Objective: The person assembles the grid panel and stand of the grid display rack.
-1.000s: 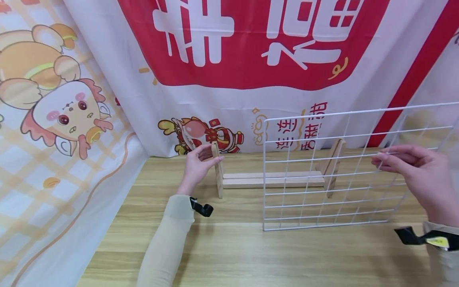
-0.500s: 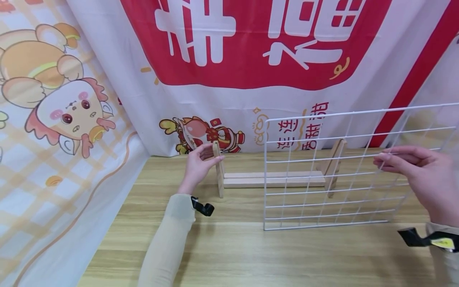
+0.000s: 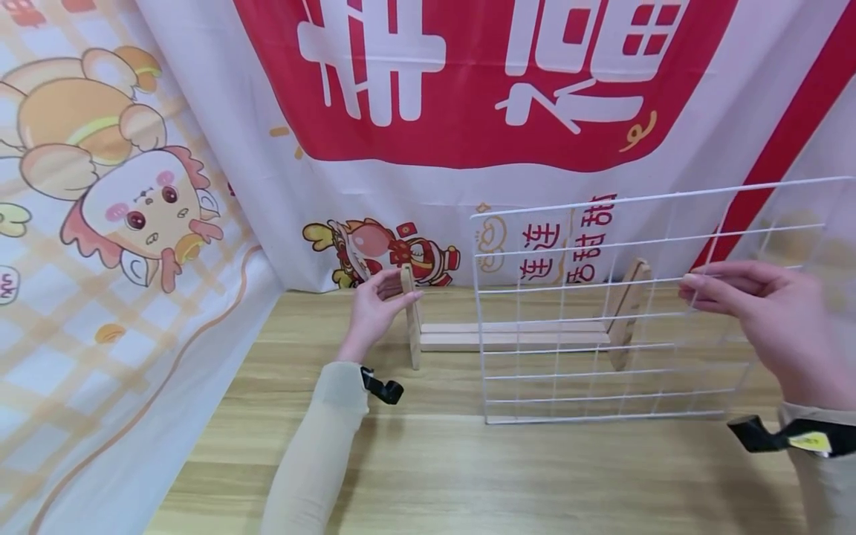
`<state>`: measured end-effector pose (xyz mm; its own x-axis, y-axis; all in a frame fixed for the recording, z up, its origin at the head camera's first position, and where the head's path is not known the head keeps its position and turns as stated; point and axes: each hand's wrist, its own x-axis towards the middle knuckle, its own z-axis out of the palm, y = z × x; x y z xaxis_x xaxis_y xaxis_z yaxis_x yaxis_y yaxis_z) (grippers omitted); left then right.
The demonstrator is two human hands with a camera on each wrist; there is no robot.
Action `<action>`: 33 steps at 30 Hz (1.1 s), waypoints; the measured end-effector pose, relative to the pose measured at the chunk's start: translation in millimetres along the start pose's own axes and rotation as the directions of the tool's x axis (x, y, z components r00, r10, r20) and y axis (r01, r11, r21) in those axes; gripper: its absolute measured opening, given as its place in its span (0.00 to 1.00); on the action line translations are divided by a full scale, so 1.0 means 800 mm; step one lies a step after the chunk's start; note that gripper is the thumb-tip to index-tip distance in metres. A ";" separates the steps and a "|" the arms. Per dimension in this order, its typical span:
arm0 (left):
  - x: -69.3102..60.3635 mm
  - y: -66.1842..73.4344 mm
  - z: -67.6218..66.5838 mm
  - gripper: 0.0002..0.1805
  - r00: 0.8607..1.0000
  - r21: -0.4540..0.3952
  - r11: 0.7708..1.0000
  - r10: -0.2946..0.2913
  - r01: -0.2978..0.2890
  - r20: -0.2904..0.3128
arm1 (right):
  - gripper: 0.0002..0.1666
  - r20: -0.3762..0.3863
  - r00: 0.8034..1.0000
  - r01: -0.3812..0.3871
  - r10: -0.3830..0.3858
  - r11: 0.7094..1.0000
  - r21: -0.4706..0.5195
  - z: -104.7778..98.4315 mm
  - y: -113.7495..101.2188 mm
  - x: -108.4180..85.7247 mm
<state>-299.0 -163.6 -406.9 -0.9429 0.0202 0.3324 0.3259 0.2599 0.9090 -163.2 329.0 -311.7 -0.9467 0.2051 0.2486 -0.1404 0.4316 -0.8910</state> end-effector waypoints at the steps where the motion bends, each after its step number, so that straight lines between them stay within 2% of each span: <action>1: 0.000 0.000 0.000 0.29 1.000 0.001 1.000 0.000 0.000 0.000 | 0.25 -0.002 1.000 -0.002 0.002 1.000 0.016 0.001 -0.002 0.002; 10: -0.002 0.000 0.000 0.31 1.000 0.002 1.000 -0.023 0.023 -0.012 | 0.28 -0.018 1.000 -0.004 0.004 1.000 0.016 0.007 -0.016 0.014; 17: -0.002 0.004 0.003 0.31 0.999 0.010 0.999 -0.030 0.030 -0.024 | 0.35 -0.041 0.999 -0.025 0.025 1.000 -0.004 0.015 -0.037 0.033; 20: -0.001 0.004 0.002 0.31 0.999 0.010 1.000 -0.028 0.028 -0.025 | 0.37 -0.025 0.999 -0.036 0.036 0.999 0.003 0.018 -0.048 0.045; 27: 0.000 0.001 0.002 0.31 1.000 -0.004 1.000 -0.027 0.027 -0.011 | 0.36 0.038 0.998 -0.051 0.046 0.987 0.150 0.021 -0.072 0.076; 33: 0.000 0.000 0.001 0.32 1.000 0.003 1.000 -0.020 0.020 -0.013 | 0.38 0.083 0.993 -0.094 0.081 0.984 0.154 0.022 -0.101 0.100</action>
<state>-299.5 -162.9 -407.3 -0.9483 0.0020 0.3173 0.3067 0.2627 0.9149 -232.4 294.8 -226.3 -0.9758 0.1658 0.1427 -0.0943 0.2701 -0.9582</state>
